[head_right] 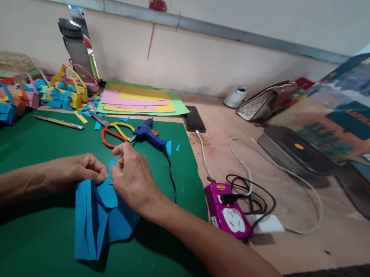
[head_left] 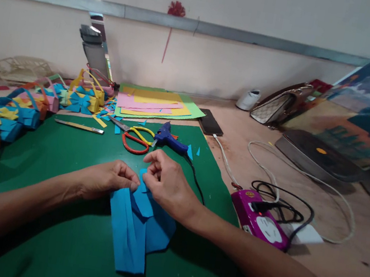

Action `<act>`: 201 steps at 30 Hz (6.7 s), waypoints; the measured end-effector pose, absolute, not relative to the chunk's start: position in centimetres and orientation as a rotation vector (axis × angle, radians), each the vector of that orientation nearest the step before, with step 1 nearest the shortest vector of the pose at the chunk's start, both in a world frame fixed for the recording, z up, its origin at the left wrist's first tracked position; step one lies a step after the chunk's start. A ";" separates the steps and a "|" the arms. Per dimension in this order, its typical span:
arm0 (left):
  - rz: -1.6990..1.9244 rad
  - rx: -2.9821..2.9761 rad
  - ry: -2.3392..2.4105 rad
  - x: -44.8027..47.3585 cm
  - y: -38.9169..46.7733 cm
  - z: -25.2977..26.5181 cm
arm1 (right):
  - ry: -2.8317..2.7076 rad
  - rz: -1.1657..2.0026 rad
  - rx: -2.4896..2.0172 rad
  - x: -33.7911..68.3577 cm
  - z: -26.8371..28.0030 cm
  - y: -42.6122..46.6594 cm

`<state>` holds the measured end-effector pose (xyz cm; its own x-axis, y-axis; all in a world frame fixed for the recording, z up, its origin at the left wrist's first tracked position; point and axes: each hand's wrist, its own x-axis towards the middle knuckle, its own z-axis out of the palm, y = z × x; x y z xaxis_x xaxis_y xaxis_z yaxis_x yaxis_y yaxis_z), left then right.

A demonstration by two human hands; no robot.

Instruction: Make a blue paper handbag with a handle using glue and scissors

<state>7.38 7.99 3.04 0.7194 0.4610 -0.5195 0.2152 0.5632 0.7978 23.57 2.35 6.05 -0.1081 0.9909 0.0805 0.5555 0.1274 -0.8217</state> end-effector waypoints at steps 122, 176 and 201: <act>0.900 1.213 0.859 8.2 5.2 5.2 | -1.630 0.565 -1.171 26.2 9.1 4.3; 1.453 2.574 0.813 7.6 5.0 5.0 | -2.035 0.174 -1.357 24.2 9.2 1.4; 1.621 2.715 0.614 7.4 5.5 4.6 | -2.087 0.199 -1.389 24.5 10.2 0.6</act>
<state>7.39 5.55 4.59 0.4218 0.2810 0.8621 0.3611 -0.9242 0.1245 24.47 0.65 10.15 -0.2577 0.8759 0.4079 0.7831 0.4366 -0.4429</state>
